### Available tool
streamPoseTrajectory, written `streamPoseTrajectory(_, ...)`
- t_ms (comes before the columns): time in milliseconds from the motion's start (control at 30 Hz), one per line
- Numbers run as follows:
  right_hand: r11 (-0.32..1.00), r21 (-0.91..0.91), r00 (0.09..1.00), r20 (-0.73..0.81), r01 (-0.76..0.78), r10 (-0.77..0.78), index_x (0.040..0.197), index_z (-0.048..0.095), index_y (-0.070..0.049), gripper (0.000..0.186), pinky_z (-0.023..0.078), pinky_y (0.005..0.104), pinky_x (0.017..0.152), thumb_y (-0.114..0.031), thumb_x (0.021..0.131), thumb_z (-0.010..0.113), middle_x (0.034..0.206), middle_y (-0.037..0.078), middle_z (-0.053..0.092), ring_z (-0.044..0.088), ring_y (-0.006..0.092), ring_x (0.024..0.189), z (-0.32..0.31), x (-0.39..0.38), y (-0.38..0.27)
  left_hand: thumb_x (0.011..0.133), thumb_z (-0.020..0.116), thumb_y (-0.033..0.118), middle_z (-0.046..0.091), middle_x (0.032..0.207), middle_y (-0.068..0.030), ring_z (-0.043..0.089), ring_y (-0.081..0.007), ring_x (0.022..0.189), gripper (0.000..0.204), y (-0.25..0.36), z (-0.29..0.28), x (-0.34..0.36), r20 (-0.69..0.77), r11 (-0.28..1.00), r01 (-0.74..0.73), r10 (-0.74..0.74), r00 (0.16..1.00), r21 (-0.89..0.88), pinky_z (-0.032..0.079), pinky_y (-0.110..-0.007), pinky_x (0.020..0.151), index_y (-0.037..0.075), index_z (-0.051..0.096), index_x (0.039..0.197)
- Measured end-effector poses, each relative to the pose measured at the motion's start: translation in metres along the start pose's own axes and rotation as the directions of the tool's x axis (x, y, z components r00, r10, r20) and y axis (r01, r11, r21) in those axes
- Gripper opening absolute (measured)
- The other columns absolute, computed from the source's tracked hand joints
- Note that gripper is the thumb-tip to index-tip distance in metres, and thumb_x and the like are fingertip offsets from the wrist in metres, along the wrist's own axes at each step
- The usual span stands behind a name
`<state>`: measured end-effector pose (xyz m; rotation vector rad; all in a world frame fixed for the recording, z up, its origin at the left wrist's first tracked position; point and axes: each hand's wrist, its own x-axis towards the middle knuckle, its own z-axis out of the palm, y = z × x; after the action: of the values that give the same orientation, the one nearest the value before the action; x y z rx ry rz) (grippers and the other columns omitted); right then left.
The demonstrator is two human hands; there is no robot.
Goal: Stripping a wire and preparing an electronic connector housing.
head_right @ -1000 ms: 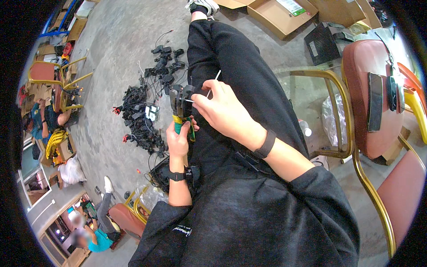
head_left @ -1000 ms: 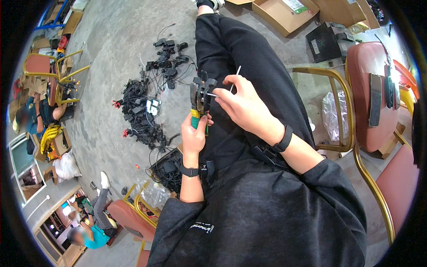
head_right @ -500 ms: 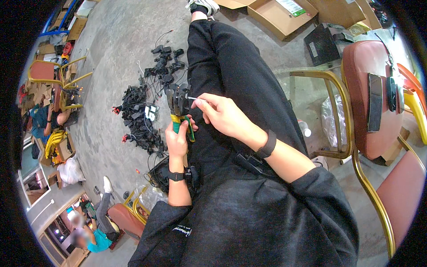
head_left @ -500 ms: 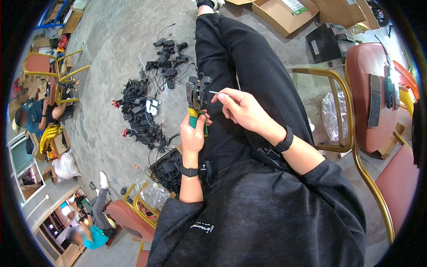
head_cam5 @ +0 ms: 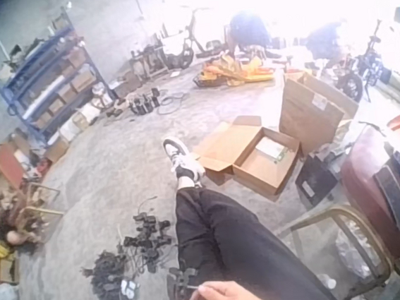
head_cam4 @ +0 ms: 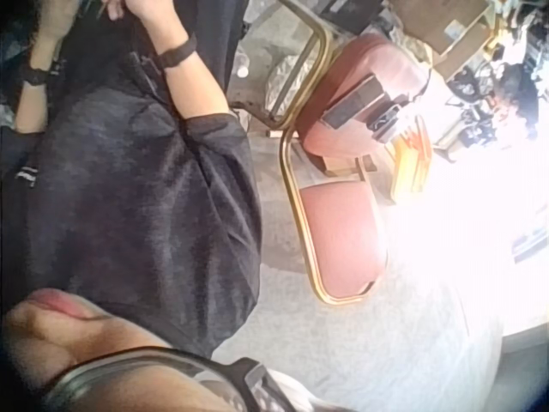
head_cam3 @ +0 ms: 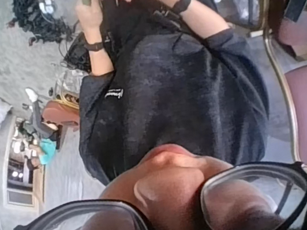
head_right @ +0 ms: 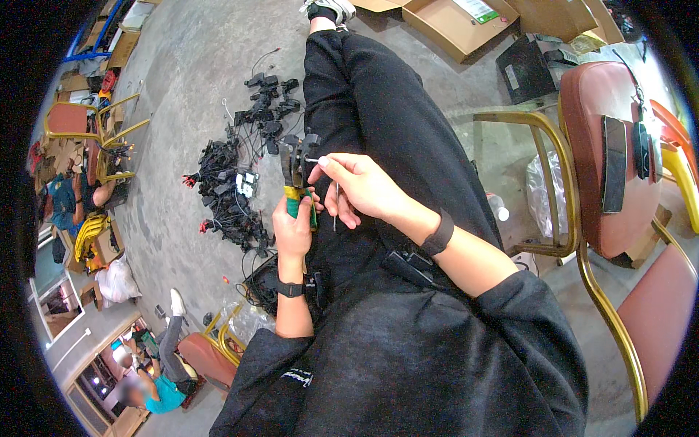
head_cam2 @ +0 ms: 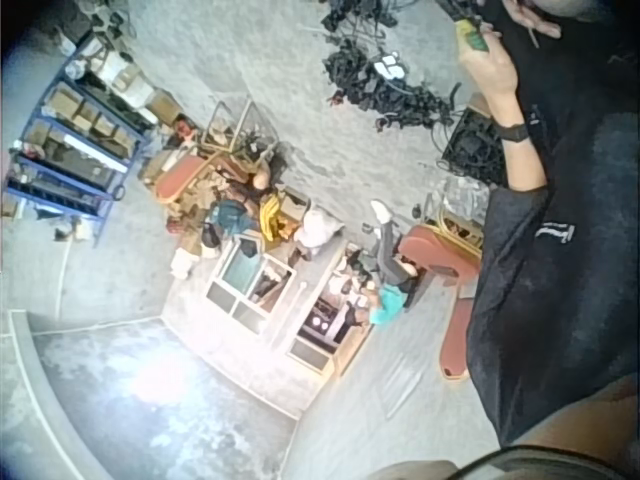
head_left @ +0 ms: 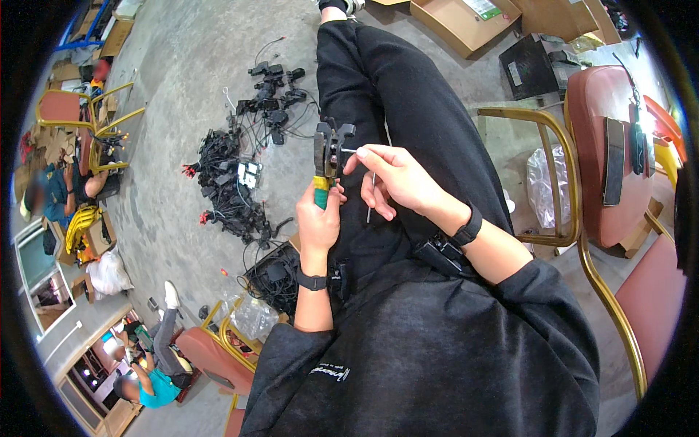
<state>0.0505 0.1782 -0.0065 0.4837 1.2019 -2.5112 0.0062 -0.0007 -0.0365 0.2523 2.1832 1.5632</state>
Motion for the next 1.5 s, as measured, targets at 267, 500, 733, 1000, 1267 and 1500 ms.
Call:
streamPoseTrajectory(267,0.925,0.346,0.986,0.096,-0.16,0.135,0.096,0.053,-0.001,0.032,0.036,0.0223,0.031,-0.029,0.098,0.037,0.05,0.006,0.05,0.048,0.0125,0.032,-0.01,-0.002,-0.004,0.085,0.052,0.008,0.062,0.074,-0.0082,0.061,-0.0151,0.065,0.013,0.003,0.003,0.001,-0.007,0.996,-0.002,0.002,1.0,0.093,0.048,-0.027,0.061,-0.004,0.058,0.09)
streamPoseTrajectory(500,0.992,-0.115,0.997,-0.064,0.042,-0.05,0.097,0.053,-0.002,0.032,0.041,0.021,0.035,-0.029,0.098,0.037,0.053,0.003,0.053,0.055,0.0123,0.039,-0.003,0.002,0.006,0.086,0.052,0.008,0.062,0.073,-0.0082,0.061,-0.0145,0.065,0.015,0.005,0.002,0.001,-0.007,0.997,-0.002,0.002,1.0,0.079,0.048,-0.027,0.061,-0.004,0.058,0.091)
streamPoseTrajectory(733,0.339,-0.869,0.732,0.038,0.36,-0.68,0.097,0.061,-0.001,0.019,0.045,0.0317,0.068,-0.016,0.089,0.055,0.081,0.012,0.053,0.055,0.0238,0.072,-0.005,0.003,0.006,0.087,0.051,0.008,0.062,0.076,-0.0073,0.06,-0.0128,0.066,0.015,0.003,0.001,0.001,0.009,0.999,0.036,-0.036,0.999,-0.008,0.048,-0.025,0.062,-0.005,0.058,0.093)
streamPoseTrajectory(1000,0.39,-0.821,0.749,0.067,0.416,-0.659,0.096,0.06,-0.002,0.018,0.046,0.0288,0.063,-0.016,0.092,0.05,0.077,0.01,0.057,0.057,0.0199,0.068,-0.01,0.006,0.013,0.087,0.051,0.006,0.062,0.079,-0.0068,0.06,-0.0119,0.068,0.016,0.0,-0.001,0.001,0.017,0.995,0.068,-0.067,0.998,-0.075,0.048,-0.025,0.063,-0.005,0.058,0.096)
streamPoseTrajectory(1267,0.995,-0.09,0.999,-0.012,0.034,-0.035,0.099,0.056,0.001,0.035,0.037,0.0204,0.037,-0.028,0.099,0.036,0.053,0.004,0.053,0.047,0.01,0.035,0.0,-0.001,-0.002,0.087,0.052,0.008,0.062,0.078,-0.0066,0.06,-0.0126,0.068,0.016,0.002,0.0,0.001,0.014,0.999,0.027,-0.027,1.0,-0.029,0.048,-0.025,0.063,-0.005,0.058,0.095)
streamPoseTrajectory(1500,0.911,0.373,0.982,0.125,-0.176,0.138,0.1,0.055,0.006,0.034,0.037,0.0233,0.029,-0.024,0.097,0.038,0.055,0.006,0.053,0.047,0.0127,0.033,-0.014,-0.003,-0.007,0.085,0.053,0.006,0.061,0.073,-0.0076,0.06,-0.0144,0.065,0.012,0.001,0.003,0.0,-0.014,1.0,0.022,-0.022,1.0,0.017,0.047,-0.027,0.061,-0.004,0.058,0.089)
